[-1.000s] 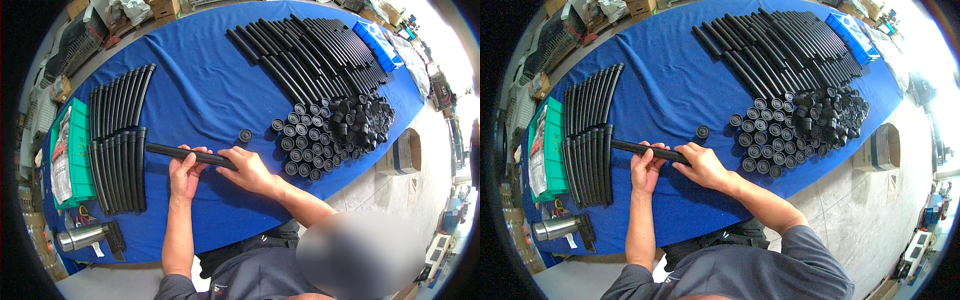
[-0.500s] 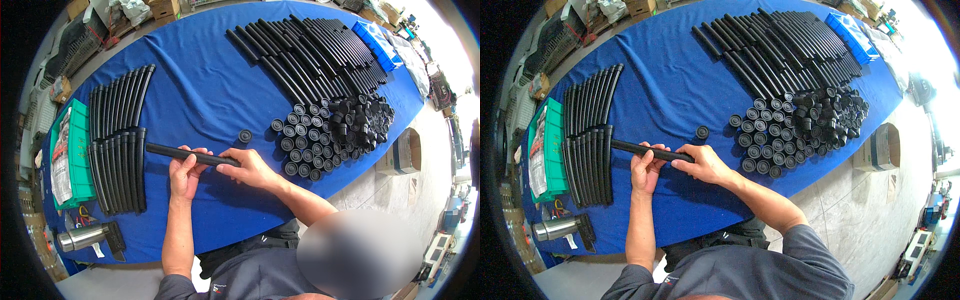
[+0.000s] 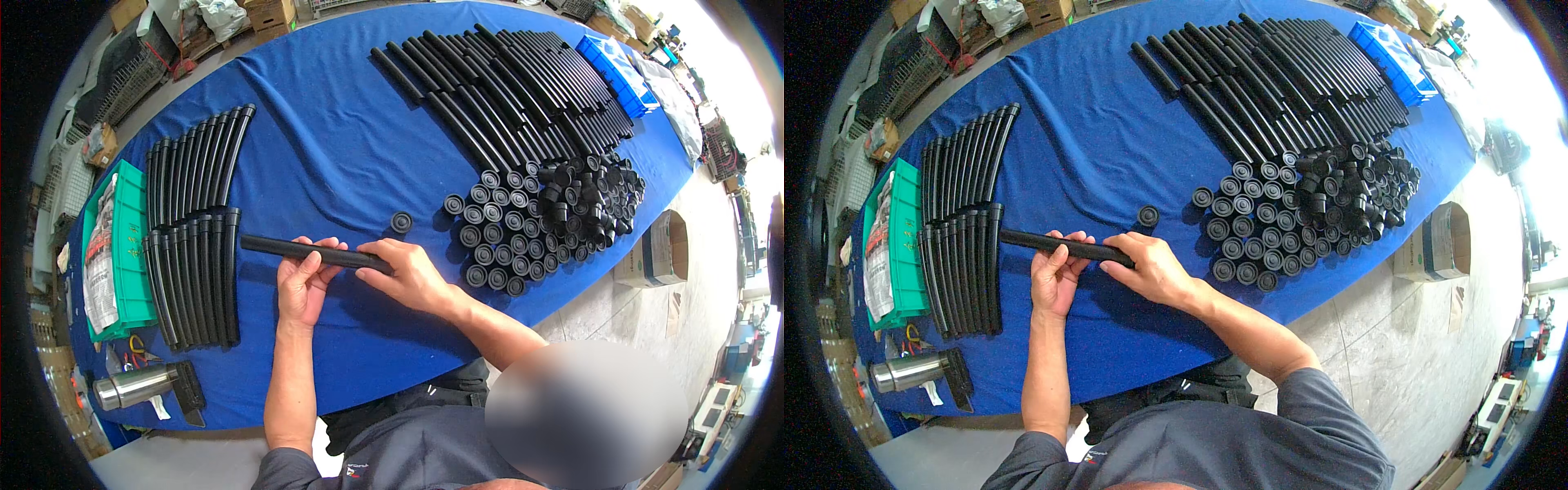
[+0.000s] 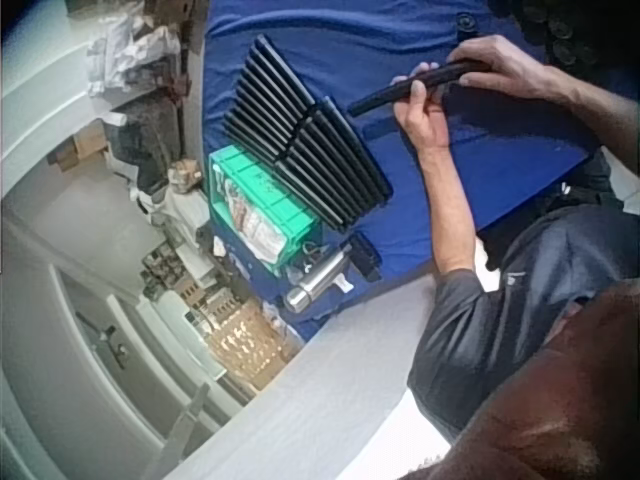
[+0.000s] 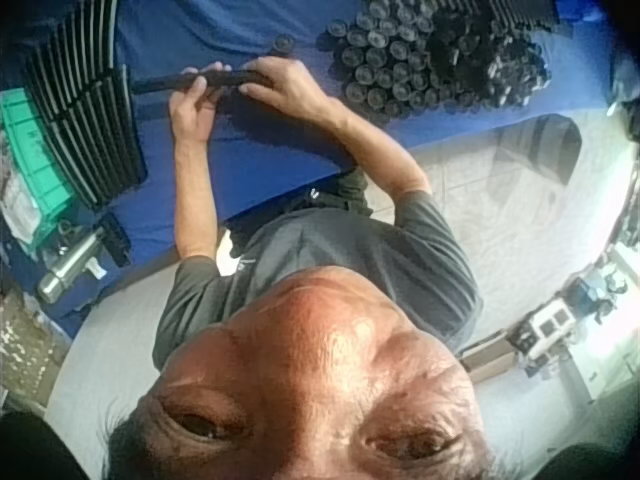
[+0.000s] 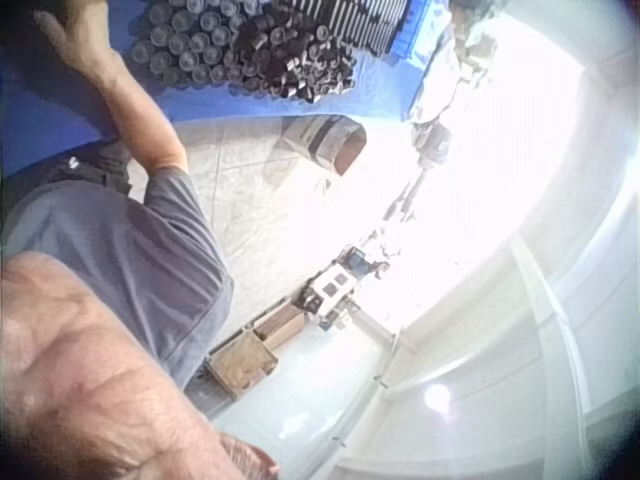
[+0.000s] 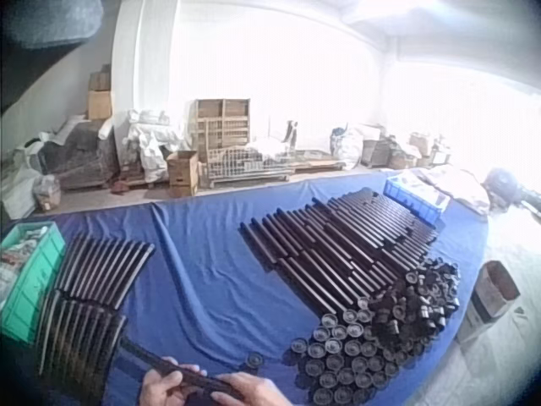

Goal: The person picks up a black tube and a rubber cap, fits the cap onto the end of the tube, and places the assembled piece onto a stack. They then pick up a metal thermos, remove its lid, and set both items down.

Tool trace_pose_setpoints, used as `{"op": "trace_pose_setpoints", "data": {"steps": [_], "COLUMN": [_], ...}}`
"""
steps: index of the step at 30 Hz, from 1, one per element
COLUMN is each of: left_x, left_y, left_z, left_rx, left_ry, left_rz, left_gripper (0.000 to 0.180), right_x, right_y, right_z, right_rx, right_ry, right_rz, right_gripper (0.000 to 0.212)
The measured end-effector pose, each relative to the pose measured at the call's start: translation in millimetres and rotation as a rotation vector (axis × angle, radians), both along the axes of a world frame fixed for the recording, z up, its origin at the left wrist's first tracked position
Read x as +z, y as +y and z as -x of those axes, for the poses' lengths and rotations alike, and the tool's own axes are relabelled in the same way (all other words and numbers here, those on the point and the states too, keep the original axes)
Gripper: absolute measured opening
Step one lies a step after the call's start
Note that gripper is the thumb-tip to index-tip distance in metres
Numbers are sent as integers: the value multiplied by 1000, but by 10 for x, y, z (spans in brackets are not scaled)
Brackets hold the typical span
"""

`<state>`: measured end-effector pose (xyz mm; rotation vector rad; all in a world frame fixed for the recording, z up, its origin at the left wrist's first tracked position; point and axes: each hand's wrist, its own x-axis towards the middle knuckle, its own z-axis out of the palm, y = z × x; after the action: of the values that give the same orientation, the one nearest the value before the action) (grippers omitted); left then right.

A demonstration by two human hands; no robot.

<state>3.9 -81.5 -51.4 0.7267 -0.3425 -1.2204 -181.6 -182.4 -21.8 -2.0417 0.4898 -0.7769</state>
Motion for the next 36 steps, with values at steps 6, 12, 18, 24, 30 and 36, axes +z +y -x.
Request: {"op": "trace_pose_setpoints", "data": {"steps": [6,12,18,24,30,36], "left_x": [30,45,39,0,-15,69], "left_y": [-1,4,-1,3,35,-18], "left_z": [7,4,1,8,-29,31], "left_rx": [23,-3,16,12,14,18], "left_ry": [17,24,23,-17,-35,23], "left_rz": [-41,1,-35,-20,-39,-42], "left_gripper": [17,17,17,20,21,16], "right_x": [59,228,-38,1,363,-97], "right_y": [33,10,2,21,15,-22], "right_z": [7,32,9,-2,30,-50], "right_rx": [-28,53,15,-45,48,-52], "right_ry": [65,260,-21,-8,319,-131], "right_rz": [45,-589,10,23,-646,112], "right_gripper": [32,35,34,35,32,36]}}
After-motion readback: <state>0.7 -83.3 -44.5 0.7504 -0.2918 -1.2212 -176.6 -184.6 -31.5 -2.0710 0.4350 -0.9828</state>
